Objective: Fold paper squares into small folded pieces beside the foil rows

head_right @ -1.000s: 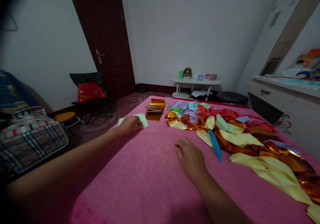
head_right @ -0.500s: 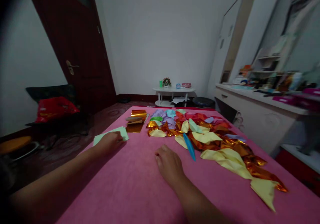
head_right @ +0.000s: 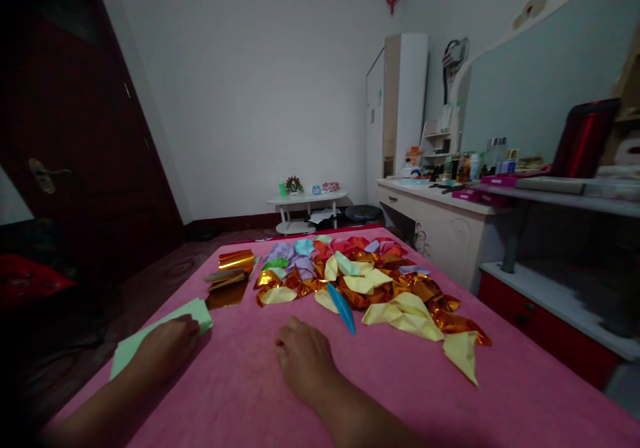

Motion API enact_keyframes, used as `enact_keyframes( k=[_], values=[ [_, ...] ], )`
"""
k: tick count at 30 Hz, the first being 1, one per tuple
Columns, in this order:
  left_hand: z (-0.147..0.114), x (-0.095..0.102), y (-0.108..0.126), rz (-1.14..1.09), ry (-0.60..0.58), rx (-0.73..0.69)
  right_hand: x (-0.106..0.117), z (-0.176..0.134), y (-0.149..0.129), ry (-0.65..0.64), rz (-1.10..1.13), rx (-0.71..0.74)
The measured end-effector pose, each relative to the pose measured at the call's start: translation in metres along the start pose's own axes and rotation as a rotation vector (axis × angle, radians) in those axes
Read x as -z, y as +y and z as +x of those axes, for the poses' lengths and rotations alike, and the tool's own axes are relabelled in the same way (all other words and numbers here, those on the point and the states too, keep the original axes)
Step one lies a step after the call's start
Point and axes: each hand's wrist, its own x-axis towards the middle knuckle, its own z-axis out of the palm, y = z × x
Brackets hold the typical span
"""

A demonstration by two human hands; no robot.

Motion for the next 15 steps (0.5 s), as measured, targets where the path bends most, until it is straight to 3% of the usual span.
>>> enact_keyframes(
  k=[3, 6, 8, 12, 15],
  values=[
    [-0.002, -0.003, 0.005, 0.084, 0.014, 0.013, 0.0, -0.001, 0.0, -0.006, -0.002, -0.001],
    [-0.009, 0.006, 0.016, 0.108, 0.048, -0.004, 0.0, -0.001, 0.0, -0.026, 0.008, -0.004],
    [-0.015, 0.018, 0.03, 0.08, 0.096, -0.099, 0.0, 0.0, -0.001, -0.016, 0.037, -0.024],
    [-0.033, 0.043, 0.071, -0.138, 0.079, -0.355, 0.003, 0.002, -0.003, 0.097, 0.112, -0.113],
    [-0.06, 0.05, 0.095, -0.27, 0.094, -0.487, 0.004, 0.002, -0.003, 0.106, 0.158, -0.09]
  ],
)
